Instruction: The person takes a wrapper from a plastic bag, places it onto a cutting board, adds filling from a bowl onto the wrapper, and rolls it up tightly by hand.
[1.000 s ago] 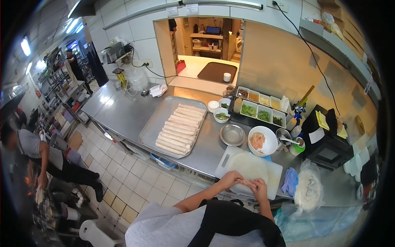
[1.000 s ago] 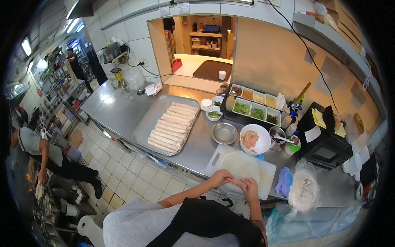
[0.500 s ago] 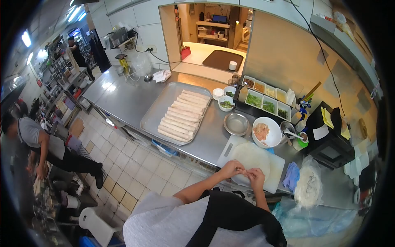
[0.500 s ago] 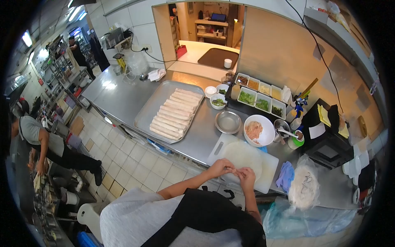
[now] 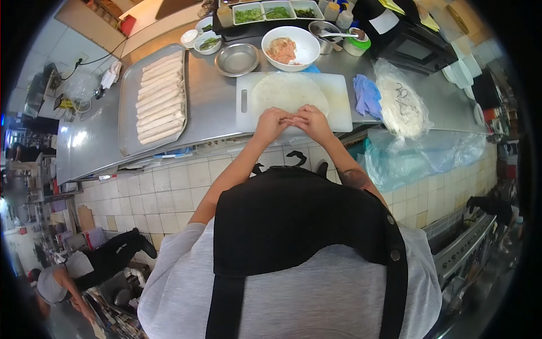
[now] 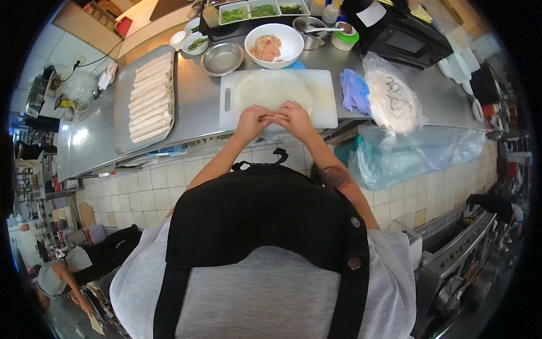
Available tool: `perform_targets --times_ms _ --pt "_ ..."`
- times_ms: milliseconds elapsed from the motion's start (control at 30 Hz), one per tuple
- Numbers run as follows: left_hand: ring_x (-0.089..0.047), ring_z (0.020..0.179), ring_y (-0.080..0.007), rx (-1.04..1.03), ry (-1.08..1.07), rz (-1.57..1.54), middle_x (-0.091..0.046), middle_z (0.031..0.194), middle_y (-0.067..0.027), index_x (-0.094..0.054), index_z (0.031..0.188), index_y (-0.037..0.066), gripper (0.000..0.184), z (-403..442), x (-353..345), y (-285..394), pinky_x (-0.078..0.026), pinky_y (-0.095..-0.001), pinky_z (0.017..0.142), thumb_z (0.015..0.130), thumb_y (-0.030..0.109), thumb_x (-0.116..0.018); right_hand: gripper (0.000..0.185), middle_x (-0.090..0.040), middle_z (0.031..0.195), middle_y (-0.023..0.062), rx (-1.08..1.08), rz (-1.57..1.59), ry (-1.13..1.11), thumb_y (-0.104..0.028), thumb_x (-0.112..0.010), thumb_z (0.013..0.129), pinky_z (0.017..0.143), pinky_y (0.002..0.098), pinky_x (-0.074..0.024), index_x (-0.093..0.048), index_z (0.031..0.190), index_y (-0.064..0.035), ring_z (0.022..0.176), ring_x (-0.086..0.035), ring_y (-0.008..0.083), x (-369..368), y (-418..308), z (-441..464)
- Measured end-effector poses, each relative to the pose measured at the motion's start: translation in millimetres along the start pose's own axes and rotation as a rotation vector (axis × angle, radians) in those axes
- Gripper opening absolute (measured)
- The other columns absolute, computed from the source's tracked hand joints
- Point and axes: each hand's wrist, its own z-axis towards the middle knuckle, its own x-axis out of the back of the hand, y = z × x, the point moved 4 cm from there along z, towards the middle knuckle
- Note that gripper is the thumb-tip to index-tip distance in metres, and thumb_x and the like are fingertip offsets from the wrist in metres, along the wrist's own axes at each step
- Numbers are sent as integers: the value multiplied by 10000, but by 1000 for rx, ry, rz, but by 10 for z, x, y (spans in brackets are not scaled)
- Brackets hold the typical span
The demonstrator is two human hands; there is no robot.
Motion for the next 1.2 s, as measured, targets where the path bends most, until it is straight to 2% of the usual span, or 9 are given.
perform_targets --times_ms 267,400,500,567,767,900,967,1100,1200 --pt "-629 809 -222 13 124 -72 -688 908 -86 -707 919 60 239 -129 195 -42 -515 -312 703 683 42 -741 325 -588 908 83 8 39 55 -151 -762 672 766 349 -470 -687 980 -82 884 -570 263 92 70 -89" --pt "-628 862 -236 95 6 -49 -691 912 -72 -710 926 72 233 -124 256 -71 -507 -327 756 695 84 -736 341 -579 925 86 43 -8 34 -159 -769 671 763 342 -471 -688 993 -84 882 -568 262 142 97 -80" --pt "-624 904 -237 122 5 -13 -692 927 -67 -706 946 72 260 -156 261 -73 -501 -326 797 687 68 -734 345 -583 931 77 -67 80 -35 -132 -769 672 769 326 -468 -690 1003 -78 893 -569 250 236 43 -84" --pt "-619 909 -244 -54 145 5 -691 921 -72 -708 931 68 255 -198 333 -17 -491 -333 811 678 59 -734 308 -608 907 73 -73 209 34 -90 -764 677 746 306 -475 -698 976 -64 859 -590 222 317 1 -94" --pt "-615 890 -259 32 6 2 -683 962 -83 -705 928 63 255 -188 370 -182 -489 -341 798 675 60 -732 266 -643 888 72 -149 333 51 -79 -762 705 713 277 -489 -701 961 -46 767 -607 177 284 367 -158" --pt "-603 912 -259 48 20 43 -676 978 -73 -707 908 62 234 -200 340 -202 -476 -354 820 675 51 -725 259 -647 921 61 -219 362 25 -72 -750 720 730 261 -493 -702 973 -56 796 -606 161 275 387 -178" --pt "-590 942 -252 -44 129 165 -670 972 -58 -699 920 57 267 -239 361 -145 -455 -362 854 656 59 -736 247 -647 946 54 -151 183 7 -52 -735 733 725 253 -497 -703 977 -61 813 -604 142 338 286 -187" --pt "-570 1020 -237 -51 175 171 -666 996 -69 -682 1000 83 381 -213 416 -7 -440 -362 870 631 109 -770 238 -640 933 49 -232 338 100 -36 -725 739 706 244 -493 -703 975 -60 816 -595 126 492 167 -194" --pt "-580 1003 -254 -43 28 240 -663 1000 -76 -653 1030 78 453 -115 303 151 -439 -373 842 602 144 -787 218 -632 879 42 -157 310 74 -28 -725 737 686 242 -493 -708 952 -61 766 -594 120 466 342 -239"
